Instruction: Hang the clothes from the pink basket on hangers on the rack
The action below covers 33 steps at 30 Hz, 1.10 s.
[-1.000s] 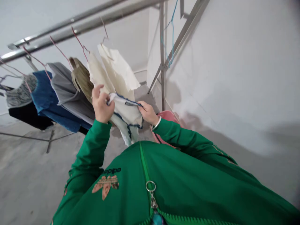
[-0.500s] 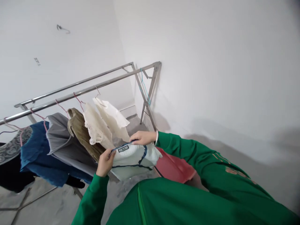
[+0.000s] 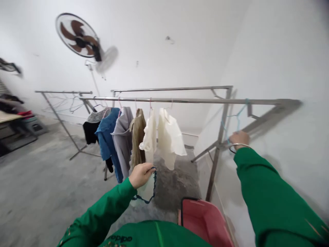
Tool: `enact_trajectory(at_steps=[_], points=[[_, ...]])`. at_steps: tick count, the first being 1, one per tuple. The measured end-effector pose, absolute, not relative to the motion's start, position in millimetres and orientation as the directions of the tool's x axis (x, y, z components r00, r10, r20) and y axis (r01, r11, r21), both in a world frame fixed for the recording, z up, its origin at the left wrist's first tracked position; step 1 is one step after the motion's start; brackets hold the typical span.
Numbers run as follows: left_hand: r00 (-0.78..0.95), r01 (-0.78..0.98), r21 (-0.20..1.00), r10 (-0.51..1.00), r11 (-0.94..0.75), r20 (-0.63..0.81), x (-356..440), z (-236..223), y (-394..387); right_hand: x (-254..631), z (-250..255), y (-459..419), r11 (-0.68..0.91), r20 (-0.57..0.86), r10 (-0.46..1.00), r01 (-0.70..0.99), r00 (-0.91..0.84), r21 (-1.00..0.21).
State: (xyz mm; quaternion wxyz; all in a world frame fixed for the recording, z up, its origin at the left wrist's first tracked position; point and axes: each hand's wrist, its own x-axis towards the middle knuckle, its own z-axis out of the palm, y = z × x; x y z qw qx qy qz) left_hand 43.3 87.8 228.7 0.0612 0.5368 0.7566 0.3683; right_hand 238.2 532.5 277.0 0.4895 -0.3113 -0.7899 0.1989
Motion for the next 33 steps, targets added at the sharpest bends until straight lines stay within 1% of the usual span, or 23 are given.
enact_trajectory(at_steps=[4,7,8,9,10,12,14,16,18,20,22,24,27,29,33], points=[[-0.455,0.758,0.625,0.838,0.187,0.301,33,221,79,239,254,535,0.65,0.631,0.755,0.321,-0.175,-0.689],[-0.468,0.74,0.649,0.829,0.178,0.306,29,219,77,251,229,495,0.656,0.641,0.75,0.303,-0.161,-0.692],[-0.476,0.728,0.664,0.822,0.171,0.311,27,219,77,257,219,474,0.669,0.643,0.742,0.278,-0.191,-0.69],[-0.484,0.714,0.682,0.815,0.158,0.319,26,220,79,262,208,451,0.641,0.633,0.764,0.268,-0.128,-0.72],[-0.487,0.701,0.699,0.809,0.138,0.328,24,222,81,268,197,428,0.595,0.591,0.802,0.214,-0.088,-0.775],[-0.476,0.681,0.727,0.807,0.087,0.349,20,227,86,276,181,385,0.455,0.453,0.887,0.012,-0.093,-0.89],[-0.449,0.659,0.751,0.82,0.036,0.354,14,237,94,285,176,350,0.337,0.351,0.932,-0.14,-0.088,-0.931],[-0.422,0.636,0.771,0.837,-0.001,0.349,9,249,104,295,181,327,0.303,0.324,0.942,-0.192,-0.089,-0.934],[-0.423,0.611,0.791,0.835,-0.025,0.353,5,261,118,309,192,311,0.347,0.37,0.923,-0.182,-0.108,-0.92],[-0.435,0.574,0.818,0.834,-0.035,0.341,4,271,133,327,203,300,0.387,0.419,0.894,-0.196,-0.16,-0.901],[-0.429,0.541,0.84,0.846,-0.04,0.317,5,280,146,344,211,290,0.358,0.406,0.872,-0.211,-0.274,-0.91],[-0.394,0.542,0.839,0.866,-0.05,0.306,9,287,154,354,217,280,0.309,0.36,0.822,-0.186,-0.44,-0.933],[-0.326,0.58,0.812,0.892,-0.072,0.312,17,295,160,349,222,271,0.327,0.314,0.688,-0.107,-0.655,-0.939],[-0.271,0.597,0.796,0.909,-0.099,0.317,24,300,161,333,224,271,0.319,0.264,0.605,-0.076,-0.751,-0.945],[-0.1,0.63,0.758,0.95,-0.17,0.297,40,308,159,287,223,277,0.195,0.126,0.429,-0.044,-0.894,-0.98]])
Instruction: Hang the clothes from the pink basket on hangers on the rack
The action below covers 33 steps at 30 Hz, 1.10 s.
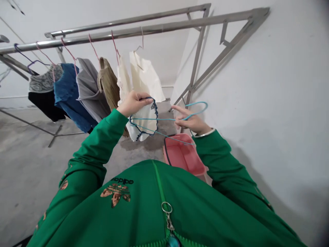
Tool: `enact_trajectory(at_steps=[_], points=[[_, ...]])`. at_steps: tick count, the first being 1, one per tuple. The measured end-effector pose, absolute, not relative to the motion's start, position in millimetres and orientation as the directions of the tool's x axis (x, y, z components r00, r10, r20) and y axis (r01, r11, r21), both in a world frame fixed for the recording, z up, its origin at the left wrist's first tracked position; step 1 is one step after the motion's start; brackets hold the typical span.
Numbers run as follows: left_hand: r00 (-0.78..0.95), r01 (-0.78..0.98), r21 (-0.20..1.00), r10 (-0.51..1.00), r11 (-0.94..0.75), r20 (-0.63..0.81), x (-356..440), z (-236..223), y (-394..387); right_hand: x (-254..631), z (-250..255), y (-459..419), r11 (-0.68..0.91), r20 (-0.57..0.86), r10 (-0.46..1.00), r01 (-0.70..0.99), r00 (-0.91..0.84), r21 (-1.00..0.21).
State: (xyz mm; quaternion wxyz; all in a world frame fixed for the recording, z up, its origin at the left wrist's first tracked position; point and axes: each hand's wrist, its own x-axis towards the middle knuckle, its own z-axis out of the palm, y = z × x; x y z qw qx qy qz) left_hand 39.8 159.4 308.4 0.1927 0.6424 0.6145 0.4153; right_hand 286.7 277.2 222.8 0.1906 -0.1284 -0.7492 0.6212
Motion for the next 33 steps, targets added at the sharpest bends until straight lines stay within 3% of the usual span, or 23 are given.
enact_trajectory(at_steps=[6,10,14,17,21,27,33], points=[[0.084,0.678,0.687,0.956,-0.262,0.281,47,311,151,239,210,265,0.072,0.056,0.215,-0.041,-0.975,-0.997],[0.146,0.853,0.446,0.944,-0.272,0.297,25,301,139,247,220,256,0.136,-0.023,0.262,0.06,-0.965,-0.989],[0.05,0.991,0.11,0.969,-0.078,0.243,-5,280,121,266,240,259,0.11,-0.043,0.401,0.094,-0.915,-0.989],[-0.14,0.99,0.009,0.946,0.144,0.292,-22,263,111,273,250,261,0.113,-0.037,0.46,0.1,-0.887,-0.989],[-0.262,0.965,0.106,0.909,0.24,0.324,-33,251,107,274,255,263,0.147,-0.023,0.504,0.112,-0.863,-0.983],[-0.228,0.889,0.43,0.966,0.157,0.119,-23,258,109,278,261,264,0.113,-0.065,0.468,0.133,-0.882,-0.985],[-0.315,0.815,0.523,0.949,0.251,0.035,-10,256,117,284,266,267,0.129,-0.096,0.436,0.168,-0.895,-0.977]])
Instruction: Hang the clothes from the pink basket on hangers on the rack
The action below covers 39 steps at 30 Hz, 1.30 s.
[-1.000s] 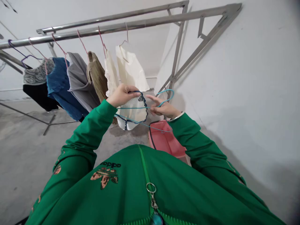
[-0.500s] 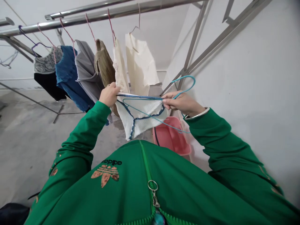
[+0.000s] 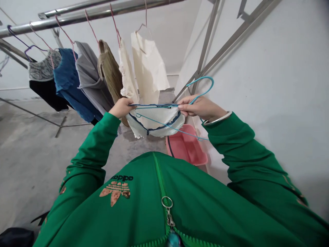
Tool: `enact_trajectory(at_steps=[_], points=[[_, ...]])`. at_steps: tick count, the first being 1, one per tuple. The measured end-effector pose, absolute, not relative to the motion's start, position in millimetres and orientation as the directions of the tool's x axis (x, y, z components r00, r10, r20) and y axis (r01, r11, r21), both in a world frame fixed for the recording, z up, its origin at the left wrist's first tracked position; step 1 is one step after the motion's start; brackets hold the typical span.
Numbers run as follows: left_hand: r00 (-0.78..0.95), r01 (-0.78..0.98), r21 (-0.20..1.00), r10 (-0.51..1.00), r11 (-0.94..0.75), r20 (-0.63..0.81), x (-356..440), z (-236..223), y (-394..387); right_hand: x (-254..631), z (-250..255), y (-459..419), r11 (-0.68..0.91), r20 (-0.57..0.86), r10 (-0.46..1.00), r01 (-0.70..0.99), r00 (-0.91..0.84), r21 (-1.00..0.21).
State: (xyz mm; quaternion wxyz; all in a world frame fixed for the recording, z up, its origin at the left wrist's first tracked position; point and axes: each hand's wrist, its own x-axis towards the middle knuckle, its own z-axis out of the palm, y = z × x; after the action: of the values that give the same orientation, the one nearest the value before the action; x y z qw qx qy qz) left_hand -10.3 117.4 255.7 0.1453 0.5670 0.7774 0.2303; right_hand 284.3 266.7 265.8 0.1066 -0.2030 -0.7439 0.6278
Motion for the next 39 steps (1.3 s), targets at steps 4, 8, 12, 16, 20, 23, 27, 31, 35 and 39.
enact_trajectory(at_steps=[4,8,12,16,20,23,27,31,35,39], points=[[-0.406,0.824,0.484,0.903,0.296,0.139,-7,248,124,289,268,269,0.157,-0.14,0.412,0.221,-0.9,-0.962],[-0.347,0.867,0.443,0.915,0.229,0.206,1,243,129,287,265,264,0.161,-0.129,0.463,0.227,-0.877,-0.961],[-0.19,0.89,0.448,0.964,0.089,0.186,13,243,127,282,258,258,0.21,-0.072,0.517,0.208,-0.853,-0.955],[-0.057,0.941,0.339,0.985,-0.002,0.164,25,242,126,277,256,256,0.299,-0.004,0.579,0.217,-0.815,-0.929],[-0.049,0.996,0.09,0.936,0.019,0.349,28,242,144,265,271,261,0.457,0.114,0.58,0.207,-0.807,-0.865],[0.026,0.996,0.068,0.938,-0.052,0.345,26,248,166,247,288,276,0.569,0.186,0.532,0.186,-0.826,-0.801],[-0.044,0.993,0.12,0.951,0.007,0.306,22,267,179,228,303,309,0.64,0.282,0.547,0.177,-0.788,-0.748],[-0.225,0.972,0.17,0.843,0.161,0.488,14,289,168,235,292,319,0.799,0.64,0.565,0.15,-0.521,-0.583],[-0.251,0.966,0.212,0.757,0.151,0.603,6,300,156,246,247,280,0.9,0.831,0.434,0.132,-0.347,-0.415],[-0.228,0.973,0.169,0.798,0.16,0.558,14,305,148,219,190,242,0.928,0.678,0.22,-0.064,-0.702,-0.368]])
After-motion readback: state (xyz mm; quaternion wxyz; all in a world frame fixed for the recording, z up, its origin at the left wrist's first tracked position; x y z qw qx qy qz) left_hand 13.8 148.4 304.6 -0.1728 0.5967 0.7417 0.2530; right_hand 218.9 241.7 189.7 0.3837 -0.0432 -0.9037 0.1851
